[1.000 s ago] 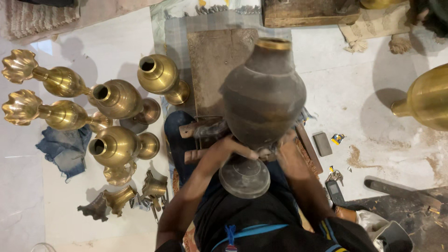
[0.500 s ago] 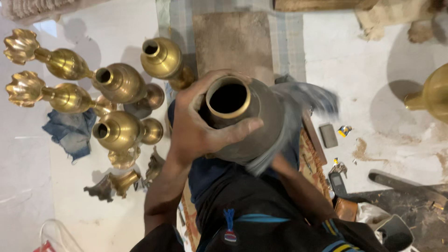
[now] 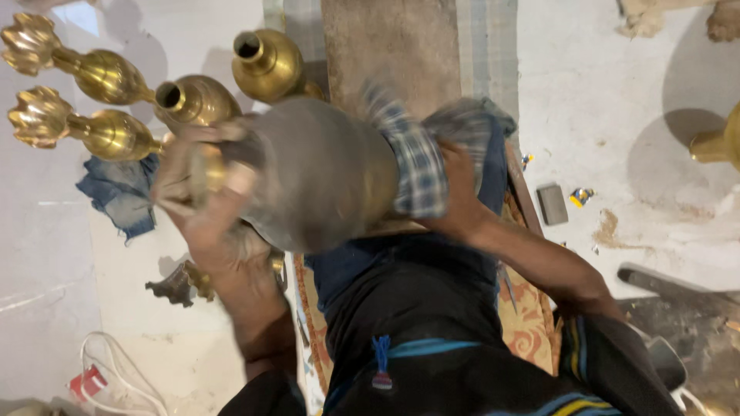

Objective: The person sits on the floor holding a tarnished brass vase on their lap and scrapes its surface with a small hand tool, rotating the vase to work different areas. They wipe the vase with a cloth and use calipers to measure its neck during the work.

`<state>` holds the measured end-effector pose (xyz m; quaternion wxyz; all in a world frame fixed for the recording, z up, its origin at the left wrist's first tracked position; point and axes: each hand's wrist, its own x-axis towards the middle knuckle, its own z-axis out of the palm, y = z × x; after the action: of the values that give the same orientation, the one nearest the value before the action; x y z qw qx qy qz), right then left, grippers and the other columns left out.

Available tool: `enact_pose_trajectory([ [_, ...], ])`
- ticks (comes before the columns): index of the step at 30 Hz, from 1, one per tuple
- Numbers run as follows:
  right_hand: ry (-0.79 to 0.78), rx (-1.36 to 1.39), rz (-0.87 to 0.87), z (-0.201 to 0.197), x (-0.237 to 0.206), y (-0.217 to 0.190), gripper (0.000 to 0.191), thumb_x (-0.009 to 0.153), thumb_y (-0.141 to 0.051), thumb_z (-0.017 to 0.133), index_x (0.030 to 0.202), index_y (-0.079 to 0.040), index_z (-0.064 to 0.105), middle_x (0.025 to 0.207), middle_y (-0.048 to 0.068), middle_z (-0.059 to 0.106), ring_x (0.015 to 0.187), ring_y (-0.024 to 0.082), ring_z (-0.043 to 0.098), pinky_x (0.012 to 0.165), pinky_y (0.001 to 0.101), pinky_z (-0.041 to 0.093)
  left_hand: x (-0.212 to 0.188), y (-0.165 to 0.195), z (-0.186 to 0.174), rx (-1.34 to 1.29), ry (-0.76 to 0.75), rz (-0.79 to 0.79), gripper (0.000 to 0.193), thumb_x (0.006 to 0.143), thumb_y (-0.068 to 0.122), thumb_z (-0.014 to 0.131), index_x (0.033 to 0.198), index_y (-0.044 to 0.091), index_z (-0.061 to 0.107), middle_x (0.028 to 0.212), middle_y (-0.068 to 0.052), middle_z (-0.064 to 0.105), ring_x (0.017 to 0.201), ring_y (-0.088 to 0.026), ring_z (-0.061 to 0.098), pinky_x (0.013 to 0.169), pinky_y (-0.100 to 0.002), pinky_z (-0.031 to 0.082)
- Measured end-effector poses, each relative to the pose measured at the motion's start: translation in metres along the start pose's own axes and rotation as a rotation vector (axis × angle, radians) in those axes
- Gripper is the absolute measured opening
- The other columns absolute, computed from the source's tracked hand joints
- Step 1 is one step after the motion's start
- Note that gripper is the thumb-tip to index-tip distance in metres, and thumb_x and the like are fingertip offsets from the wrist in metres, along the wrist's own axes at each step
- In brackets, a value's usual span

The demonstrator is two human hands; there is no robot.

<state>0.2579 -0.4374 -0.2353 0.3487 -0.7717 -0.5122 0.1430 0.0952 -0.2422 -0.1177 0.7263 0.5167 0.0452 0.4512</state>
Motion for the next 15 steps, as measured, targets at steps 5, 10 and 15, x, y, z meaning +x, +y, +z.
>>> enact_pose_trajectory([
  [5,0.052,-0.239,-0.249,-0.018,0.013,-0.003,0.070,0.073,-0.041,0.087,0.125,0.000,0.063,0.122,0.023,0.067,0.117,0.042,0.061,0.105,0.0541,0.046,-0.028,0.005,-0.021,0.035,0.195,-0.025,0.041,0.079,0.003,0.078,0.118,-0.006,0.067,0.112,-0.020,0.070,0.110,-0.030,0.067,0.108,-0.044,0.052],
  [10,-0.906,0.801,-0.008,-0.045,0.039,0.054,0.085,0.068,-0.026,0.088,0.141,-0.004,0.050,0.138,0.014,0.063,0.129,0.030,0.060,0.111,0.0450,0.046,0.001,-0.017,-0.050,-0.247,-0.010,-0.161,0.039,0.078,0.006,0.080,0.113,-0.004,0.066,0.107,-0.018,0.067,0.103,-0.028,0.065,0.105,-0.043,0.050],
  [15,-0.016,1.284,0.236,-0.029,-0.008,0.077,0.085,0.070,-0.027,0.088,0.142,-0.005,0.048,0.139,0.014,0.061,0.130,0.029,0.059,0.111,0.0449,0.046,0.008,-0.031,-0.070,-0.410,0.163,-0.252,0.040,0.077,0.017,0.080,0.112,0.003,0.067,0.108,-0.013,0.066,0.106,-0.027,0.066,0.111,-0.042,0.052],
])
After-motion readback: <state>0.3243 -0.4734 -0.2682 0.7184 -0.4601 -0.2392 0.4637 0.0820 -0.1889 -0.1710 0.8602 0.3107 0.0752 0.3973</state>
